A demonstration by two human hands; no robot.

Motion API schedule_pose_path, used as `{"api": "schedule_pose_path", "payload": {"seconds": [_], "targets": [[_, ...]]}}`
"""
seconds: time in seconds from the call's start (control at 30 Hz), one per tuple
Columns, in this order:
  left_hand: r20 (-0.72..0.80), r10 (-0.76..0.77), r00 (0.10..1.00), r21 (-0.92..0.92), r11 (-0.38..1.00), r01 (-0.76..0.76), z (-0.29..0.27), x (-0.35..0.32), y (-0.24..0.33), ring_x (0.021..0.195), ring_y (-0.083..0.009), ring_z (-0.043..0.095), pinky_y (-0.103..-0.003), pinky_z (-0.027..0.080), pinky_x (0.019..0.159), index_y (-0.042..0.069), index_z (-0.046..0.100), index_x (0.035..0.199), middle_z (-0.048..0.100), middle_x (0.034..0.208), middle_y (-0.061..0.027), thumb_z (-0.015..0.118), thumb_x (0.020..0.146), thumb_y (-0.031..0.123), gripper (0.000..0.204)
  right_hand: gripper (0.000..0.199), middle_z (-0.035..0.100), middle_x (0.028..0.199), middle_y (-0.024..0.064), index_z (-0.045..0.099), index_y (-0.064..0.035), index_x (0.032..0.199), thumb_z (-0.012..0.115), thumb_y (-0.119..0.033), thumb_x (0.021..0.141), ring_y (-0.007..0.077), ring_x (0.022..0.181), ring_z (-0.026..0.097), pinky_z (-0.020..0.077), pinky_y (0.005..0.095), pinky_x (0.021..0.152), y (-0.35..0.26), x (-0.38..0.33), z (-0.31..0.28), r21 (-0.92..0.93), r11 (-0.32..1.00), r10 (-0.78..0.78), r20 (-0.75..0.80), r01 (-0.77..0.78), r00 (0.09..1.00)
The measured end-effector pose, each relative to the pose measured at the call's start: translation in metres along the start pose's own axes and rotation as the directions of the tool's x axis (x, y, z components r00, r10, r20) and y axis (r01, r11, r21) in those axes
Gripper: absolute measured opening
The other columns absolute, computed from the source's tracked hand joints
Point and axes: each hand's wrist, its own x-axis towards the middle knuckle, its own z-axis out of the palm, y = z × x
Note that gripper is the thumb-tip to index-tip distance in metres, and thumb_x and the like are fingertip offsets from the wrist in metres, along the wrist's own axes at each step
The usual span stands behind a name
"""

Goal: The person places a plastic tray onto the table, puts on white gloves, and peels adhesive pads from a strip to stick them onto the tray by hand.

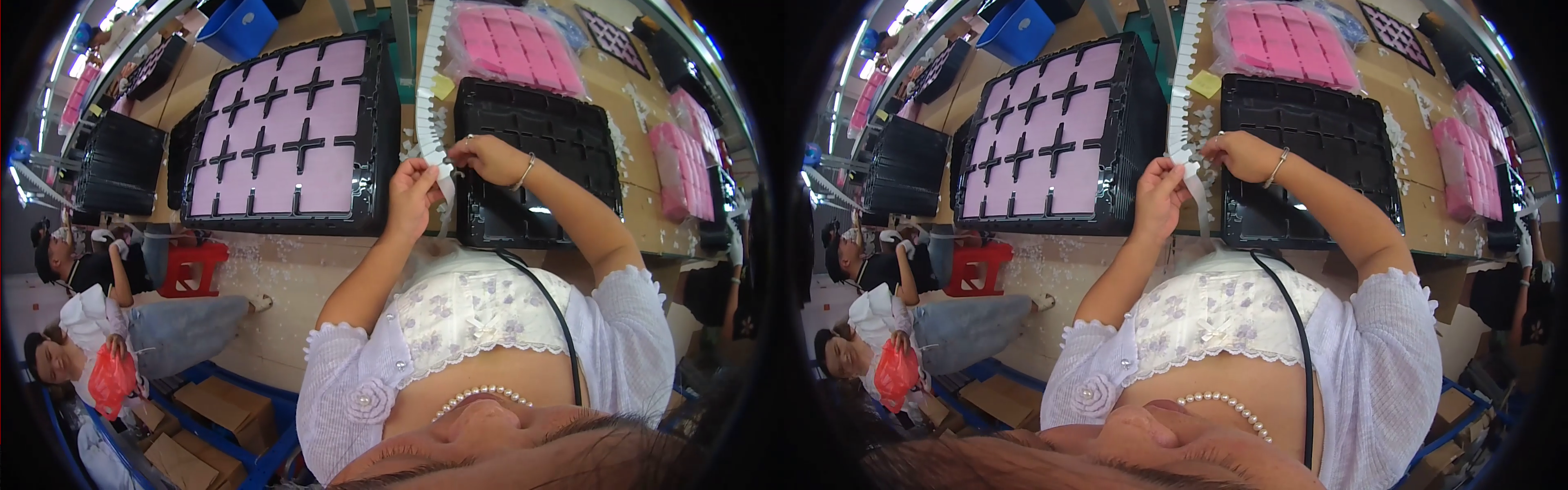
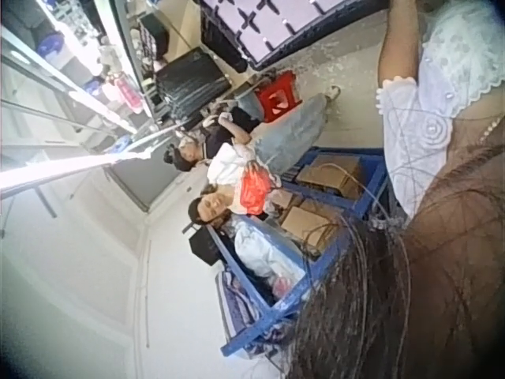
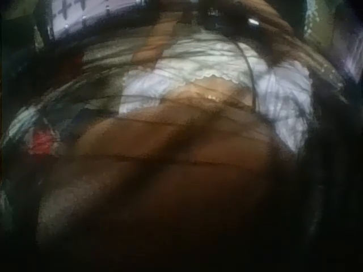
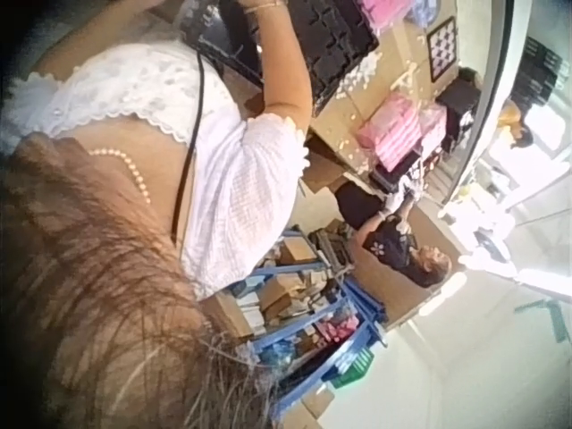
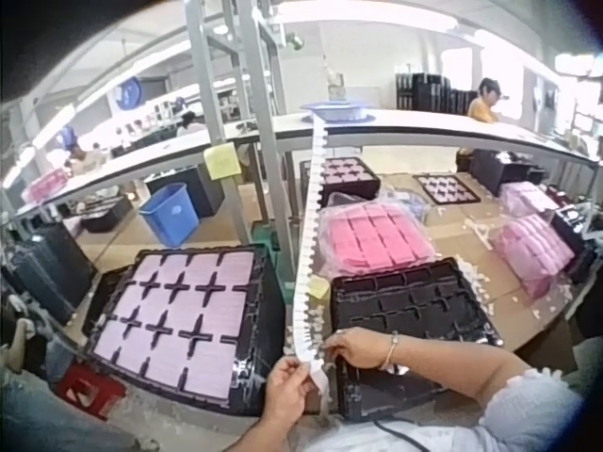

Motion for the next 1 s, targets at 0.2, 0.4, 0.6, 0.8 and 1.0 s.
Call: {"api": "schedule_pose_path", "payload": {"seconds": [0.2,0.4,0.6,0.8,1.0], "targets": [[-0.080,0.041,0.996,0.034,0.999,-0.038,-0.012,0.013,-0.017,0.072,-0.0111,0.058,-0.025,0.050,0.060,0.008,0.050,0.089,0.059,0.083,-0.0028,0.056,0.085,0.006,0.008,0.019,0.061,0.086,0.0030,0.056,-0.0010,0.096,0.063,-0.006,0.079,0.0071,0.075,0.057,0.0482,0.0221,0.069,-0.039,-0.015,0.024,0.426,0.896,0.231,-0.206,-0.126,0.951],[0.030,-0.114,0.993,-0.055,0.992,0.115,0.001,0.015,-0.016,0.074,-0.0104,0.057,-0.026,0.049,0.063,0.009,0.053,0.088,0.058,0.080,-0.0019,0.054,0.087,0.012,0.004,0.018,0.059,0.075,0.0071,0.058,-0.0010,0.087,0.067,-0.008,0.073,0.0135,0.066,0.059,0.0482,0.0262,0.060,-0.048,-0.027,0.027,0.204,0.977,0.152,-0.444,-0.066,0.883],[0.017,-0.108,0.994,0.053,0.993,0.107,0.017,0.018,-0.029,0.072,-0.0103,0.057,-0.026,0.049,0.063,0.008,0.056,0.084,0.059,0.079,-0.0020,0.054,0.087,0.015,0.007,0.014,0.056,0.074,0.0087,0.061,-0.0039,0.083,0.066,-0.006,0.071,0.0217,0.065,0.058,0.0478,0.0298,0.059,-0.040,-0.044,0.018,-0.036,0.999,-0.040,-0.545,0.024,0.837],[-0.115,-0.054,0.992,-0.008,0.999,0.053,0.018,0.012,-0.042,0.066,-0.0117,0.054,-0.027,0.047,0.058,0.007,0.056,0.084,0.056,0.074,-0.0025,0.058,0.082,0.013,0.007,0.011,0.054,0.072,0.0096,0.062,-0.0078,0.079,0.064,-0.004,0.069,0.0271,0.067,0.056,0.0468,0.0356,0.059,-0.042,-0.055,0.023,-0.274,0.933,-0.338,-0.439,0.234,0.832],[-0.227,-0.057,0.972,-0.104,0.994,0.034,0.028,0.001,-0.063,0.069,-0.0175,0.059,-0.033,0.051,0.061,0.009,0.052,0.093,0.055,0.076,-0.0047,0.056,0.084,0.021,0.016,0.013,0.054,0.076,0.0099,0.058,-0.0013,0.076,0.061,0.009,0.068,0.0210,0.070,0.055,0.0449,0.0274,0.062,-0.057,-0.094,0.004,0.074,0.949,-0.281,-0.237,0.305,0.930]]}}
